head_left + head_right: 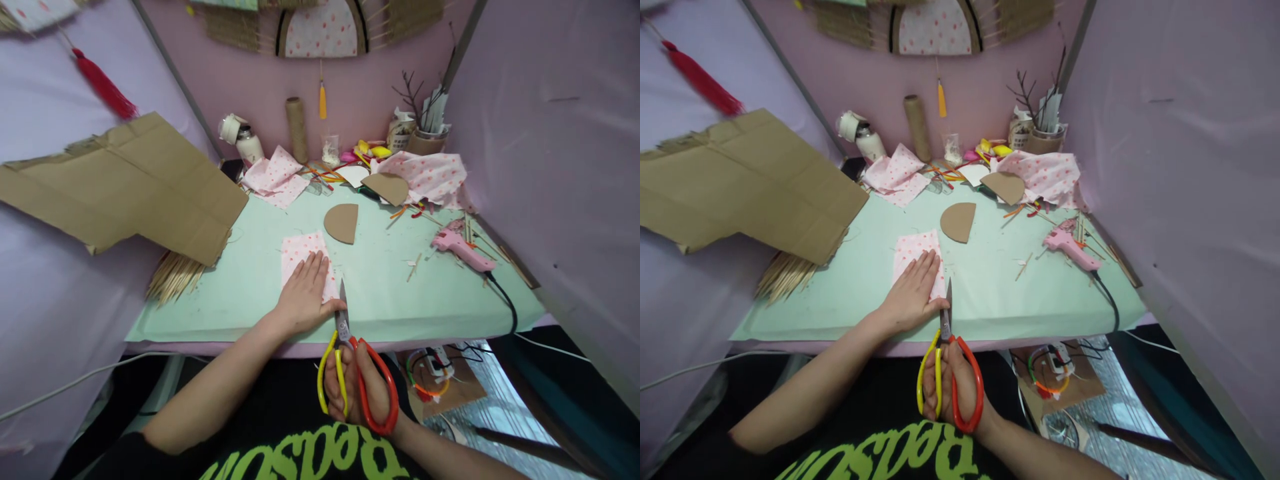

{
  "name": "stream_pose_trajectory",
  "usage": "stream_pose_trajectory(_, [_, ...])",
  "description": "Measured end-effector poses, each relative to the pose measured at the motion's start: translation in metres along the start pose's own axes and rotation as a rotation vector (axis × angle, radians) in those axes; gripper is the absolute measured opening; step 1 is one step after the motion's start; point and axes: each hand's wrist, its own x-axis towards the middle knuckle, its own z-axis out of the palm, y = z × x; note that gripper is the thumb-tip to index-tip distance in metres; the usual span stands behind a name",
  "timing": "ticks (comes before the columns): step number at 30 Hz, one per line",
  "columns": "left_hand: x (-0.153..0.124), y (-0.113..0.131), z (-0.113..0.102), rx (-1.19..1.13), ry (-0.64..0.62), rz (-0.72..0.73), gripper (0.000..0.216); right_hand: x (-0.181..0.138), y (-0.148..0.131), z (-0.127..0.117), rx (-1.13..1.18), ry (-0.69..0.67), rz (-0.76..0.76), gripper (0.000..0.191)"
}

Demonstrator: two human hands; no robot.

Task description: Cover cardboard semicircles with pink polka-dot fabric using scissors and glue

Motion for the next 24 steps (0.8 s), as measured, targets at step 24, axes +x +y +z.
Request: stream_pose_trajectory(24, [-0.0005, -0.0022, 0.0023, -0.005, 0.009, 0.021, 0.095, -0.0051, -0.0070, 0.0028, -0.240, 0.370, 0.055, 0.064])
